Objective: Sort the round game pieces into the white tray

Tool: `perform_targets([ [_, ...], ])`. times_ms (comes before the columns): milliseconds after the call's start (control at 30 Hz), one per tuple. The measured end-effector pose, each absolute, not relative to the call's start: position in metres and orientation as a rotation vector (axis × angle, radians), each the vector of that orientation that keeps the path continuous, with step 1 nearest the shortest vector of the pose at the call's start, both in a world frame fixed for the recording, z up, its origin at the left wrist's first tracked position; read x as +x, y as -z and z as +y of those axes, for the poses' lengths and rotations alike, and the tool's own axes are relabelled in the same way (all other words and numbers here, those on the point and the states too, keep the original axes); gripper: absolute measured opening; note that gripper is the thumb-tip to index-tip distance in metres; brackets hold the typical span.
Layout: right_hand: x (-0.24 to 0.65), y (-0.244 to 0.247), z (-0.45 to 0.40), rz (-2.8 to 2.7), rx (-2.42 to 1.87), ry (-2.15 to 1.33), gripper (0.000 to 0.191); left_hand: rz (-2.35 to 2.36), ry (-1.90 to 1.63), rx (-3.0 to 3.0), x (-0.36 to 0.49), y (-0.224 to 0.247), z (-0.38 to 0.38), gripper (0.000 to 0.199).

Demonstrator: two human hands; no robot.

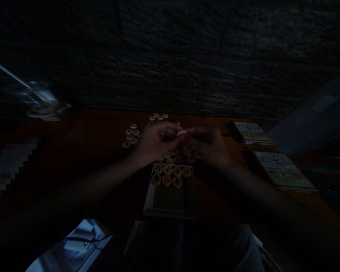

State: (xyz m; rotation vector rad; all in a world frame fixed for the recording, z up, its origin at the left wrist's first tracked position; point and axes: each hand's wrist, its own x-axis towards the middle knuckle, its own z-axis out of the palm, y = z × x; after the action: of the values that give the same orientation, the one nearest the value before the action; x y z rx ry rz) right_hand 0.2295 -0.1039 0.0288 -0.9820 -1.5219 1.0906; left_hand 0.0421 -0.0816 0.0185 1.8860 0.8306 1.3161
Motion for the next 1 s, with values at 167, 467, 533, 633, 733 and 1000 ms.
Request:
perform_targets([
  [167,0.229,-0.032,-0.106,-1.507,-0.982,-1.086,0.035,0.819,-1.341,1.962,0.042,-0.02,-0.084,0.016],
  [467,0.231,-0.026,-0.101,-1.551,-0.864,-1.048,0.041,0.835,-1.346,1.814,0.04,-0.015,-0.071,0.017],
  [533,0.232,-0.027,-0.101,-1.566,-0.846,-1.005,0.039,0.854,-1.302,1.782,0.04,-0.016,-0.071,0.015],
  [633,0.234,-0.028,-0.102,-1.626,-0.86,-0.935,0.037,0.842,-1.161,1.622,0.04,-0.019,-0.074,0.016],
  [733,0.238,-0.028,-0.103,-1.732,-0.941,-0.787,0.034,0.782,-1.058,1.433,0.04,-0.02,-0.077,0.022],
  [1000,0.243,-0.033,-0.106,-2.025,-0.957,-0.345,0.024,0.814,-1.08,1.451,0.043,-0.021,-0.078,0.025],
])
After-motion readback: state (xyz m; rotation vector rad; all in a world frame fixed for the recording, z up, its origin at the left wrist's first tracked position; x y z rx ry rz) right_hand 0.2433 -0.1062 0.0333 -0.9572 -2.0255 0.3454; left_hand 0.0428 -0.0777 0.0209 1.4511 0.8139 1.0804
